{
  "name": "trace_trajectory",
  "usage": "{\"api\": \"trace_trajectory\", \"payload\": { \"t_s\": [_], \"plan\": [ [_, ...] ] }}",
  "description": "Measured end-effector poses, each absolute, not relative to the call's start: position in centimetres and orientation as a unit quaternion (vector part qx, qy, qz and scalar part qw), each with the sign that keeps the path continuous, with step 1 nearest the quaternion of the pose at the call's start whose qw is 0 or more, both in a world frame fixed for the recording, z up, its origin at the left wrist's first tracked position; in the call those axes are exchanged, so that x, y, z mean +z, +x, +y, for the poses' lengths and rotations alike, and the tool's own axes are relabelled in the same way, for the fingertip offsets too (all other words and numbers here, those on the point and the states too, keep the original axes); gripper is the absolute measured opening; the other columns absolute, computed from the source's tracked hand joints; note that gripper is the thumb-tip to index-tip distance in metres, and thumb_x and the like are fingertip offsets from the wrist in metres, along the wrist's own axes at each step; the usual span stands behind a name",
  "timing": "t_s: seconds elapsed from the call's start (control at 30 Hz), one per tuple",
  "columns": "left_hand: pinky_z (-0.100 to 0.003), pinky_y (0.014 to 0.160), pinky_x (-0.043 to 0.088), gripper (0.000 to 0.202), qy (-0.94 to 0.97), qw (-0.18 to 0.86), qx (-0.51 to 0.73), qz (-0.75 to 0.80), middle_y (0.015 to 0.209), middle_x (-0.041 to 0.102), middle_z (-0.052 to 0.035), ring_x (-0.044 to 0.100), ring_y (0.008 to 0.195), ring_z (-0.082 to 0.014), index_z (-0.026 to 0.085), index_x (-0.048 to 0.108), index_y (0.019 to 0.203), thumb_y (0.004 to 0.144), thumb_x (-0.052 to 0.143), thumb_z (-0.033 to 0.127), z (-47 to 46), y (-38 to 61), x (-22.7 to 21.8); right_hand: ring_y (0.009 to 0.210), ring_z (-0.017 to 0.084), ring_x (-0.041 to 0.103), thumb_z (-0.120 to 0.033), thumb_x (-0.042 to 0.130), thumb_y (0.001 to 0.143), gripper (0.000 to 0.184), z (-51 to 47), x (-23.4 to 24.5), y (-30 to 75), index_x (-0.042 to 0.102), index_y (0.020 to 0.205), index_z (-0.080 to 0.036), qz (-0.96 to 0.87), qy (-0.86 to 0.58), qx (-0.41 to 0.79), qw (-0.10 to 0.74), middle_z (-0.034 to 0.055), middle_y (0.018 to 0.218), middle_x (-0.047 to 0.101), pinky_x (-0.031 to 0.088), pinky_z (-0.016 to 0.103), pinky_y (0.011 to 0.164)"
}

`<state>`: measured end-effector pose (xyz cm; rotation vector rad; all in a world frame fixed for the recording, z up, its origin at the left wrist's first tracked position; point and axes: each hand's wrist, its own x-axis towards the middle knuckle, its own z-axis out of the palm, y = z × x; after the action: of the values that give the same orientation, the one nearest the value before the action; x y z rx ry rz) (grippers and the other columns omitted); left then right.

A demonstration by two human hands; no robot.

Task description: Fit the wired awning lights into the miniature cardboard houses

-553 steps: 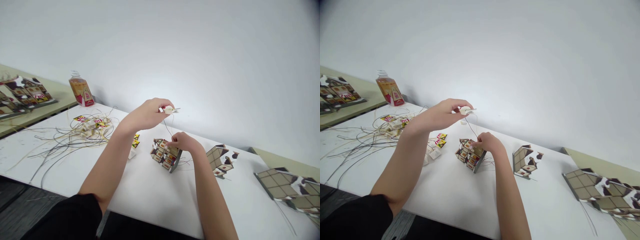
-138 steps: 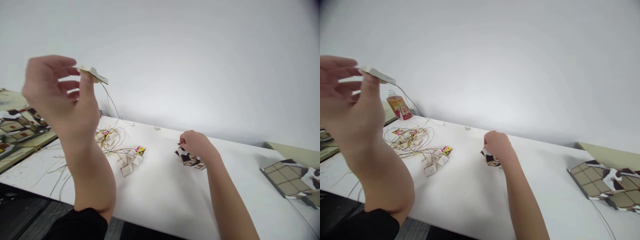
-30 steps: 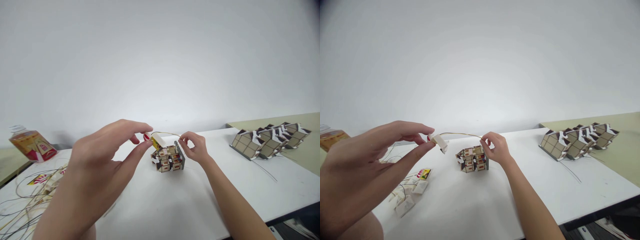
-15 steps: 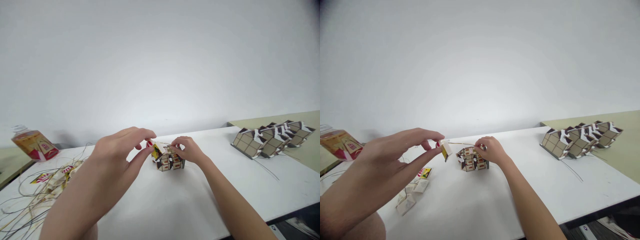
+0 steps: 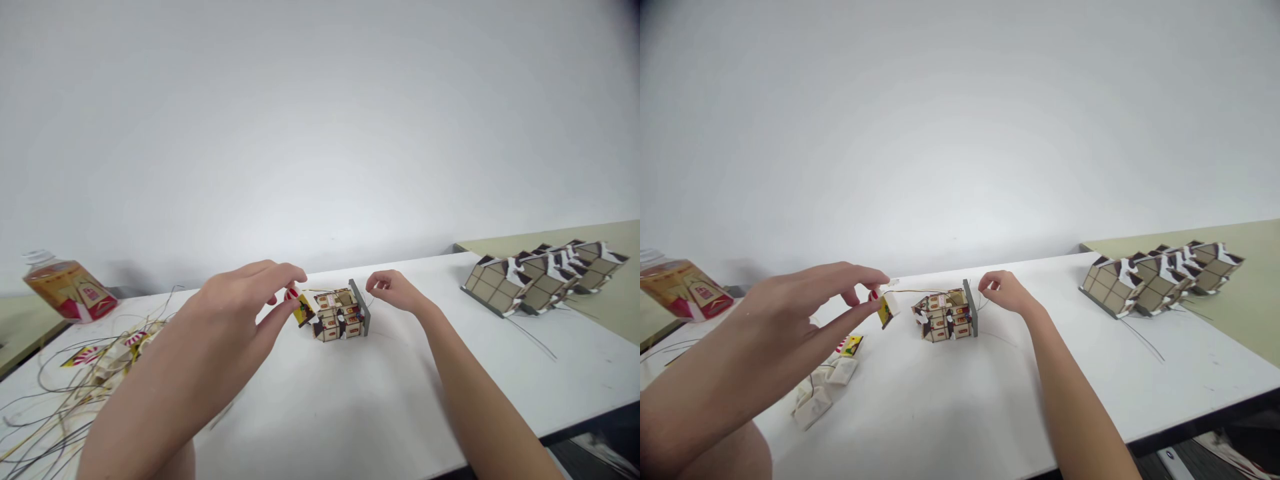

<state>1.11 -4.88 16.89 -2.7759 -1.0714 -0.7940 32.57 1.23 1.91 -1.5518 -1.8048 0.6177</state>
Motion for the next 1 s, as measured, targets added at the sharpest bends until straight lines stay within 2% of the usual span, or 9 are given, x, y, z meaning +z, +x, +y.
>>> {"api": "trace_trajectory", "payload": {
  "t_s": [0.1, 0.23, 0.63, 0.77, 0.87, 0.93, 1.0],
  "plan": [
    [-0.022, 0.061, 0.04, 0.015, -0.897, 0.038, -0.254, -0.358, 0.084, 0.064, 0.0063, 0.058, 0.067, -0.0104, 0.032, 0.057, 0.102, 0.09, 0.049, 0.026, -4.8, 1.0, 16.9, 0.068, 0.013, 0.056, -0.021, 0.056, 0.07, 0.021, 1.6, 1.1, 32.6, 0.07, 0.086, -0.018, -0.698, -0.584, 0.297, 0.29, 0.0027, 0.086, 0.068, 0.044, 0.025, 0.062],
    [-0.022, 0.062, 0.042, 0.017, -0.898, 0.045, -0.24, -0.366, 0.089, 0.065, 0.0069, 0.06, 0.073, -0.0109, 0.034, 0.058, 0.103, 0.09, 0.05, 0.027, -4.9, 0.9, 16.9, 0.072, 0.013, 0.057, -0.016, 0.055, 0.066, 0.027, 1.8, 1.0, 30.9, 0.072, 0.087, -0.019, -0.737, -0.509, 0.354, 0.269, 0.0007, 0.085, 0.07, 0.044, 0.025, 0.067],
    [-0.025, 0.065, 0.045, 0.022, -0.902, 0.048, -0.219, -0.369, 0.099, 0.067, 0.0036, 0.062, 0.08, -0.0148, 0.031, 0.059, 0.107, 0.09, 0.046, 0.027, -4.9, 0.6, 16.5, 0.079, 0.017, 0.059, -0.017, 0.058, 0.065, 0.024, 2.2, -0.3, 26.5, 0.071, 0.085, -0.017, -0.678, -0.452, 0.482, 0.321, 0.0021, 0.086, 0.069, 0.047, 0.03, 0.074],
    [-0.027, 0.065, 0.045, 0.023, -0.901, 0.06, -0.228, -0.363, 0.101, 0.066, 0.005, 0.062, 0.08, -0.016, 0.033, 0.058, 0.106, 0.089, 0.045, 0.025, -4.9, 0.5, 16.3, 0.08, 0.017, 0.058, -0.019, 0.058, 0.064, 0.033, 1.9, 0.0, 25.7, 0.07, 0.094, -0.016, -0.628, -0.418, 0.572, 0.321, 0.0031, 0.09, 0.067, 0.046, 0.031, 0.076],
    [-0.028, 0.064, 0.044, 0.024, -0.901, 0.061, -0.238, -0.357, 0.098, 0.067, 0.0056, 0.062, 0.077, -0.0165, 0.035, 0.058, 0.105, 0.088, 0.045, 0.025, -4.8, 0.6, 16.2, 0.074, 0.013, 0.055, -0.018, 0.056, 0.062, 0.035, 1.8, 0.2, 25.8, 0.069, 0.095, -0.017, -0.611, -0.417, 0.6, 0.304, 0.002, 0.087, 0.065, 0.044, 0.027, 0.069],
    [-0.029, 0.064, 0.044, 0.023, -0.902, 0.059, -0.239, -0.353, 0.096, 0.067, 0.0055, 0.061, 0.076, -0.017, 0.036, 0.058, 0.104, 0.088, 0.045, 0.025, -4.8, 0.7, 16.3, 0.062, 0.009, 0.047, -0.018, 0.054, 0.063, 0.028, 1.7, 0.3, 26.1, 0.068, 0.088, -0.017, -0.604, -0.438, 0.605, 0.278, -0.0002, 0.077, 0.061, 0.037, 0.022, 0.058],
    [-0.028, 0.063, 0.044, 0.023, -0.903, 0.055, -0.239, -0.352, 0.094, 0.067, 0.0058, 0.061, 0.076, -0.0169, 0.035, 0.059, 0.101, 0.088, 0.043, 0.024, -5.0, 0.8, 16.5, 0.056, 0.006, 0.039, -0.018, 0.053, 0.064, 0.028, 1.6, 0.4, 26.3, 0.067, 0.089, -0.018, -0.594, -0.466, 0.607, 0.247, -0.002, 0.071, 0.056, 0.029, 0.02, 0.052]
  ]
}}
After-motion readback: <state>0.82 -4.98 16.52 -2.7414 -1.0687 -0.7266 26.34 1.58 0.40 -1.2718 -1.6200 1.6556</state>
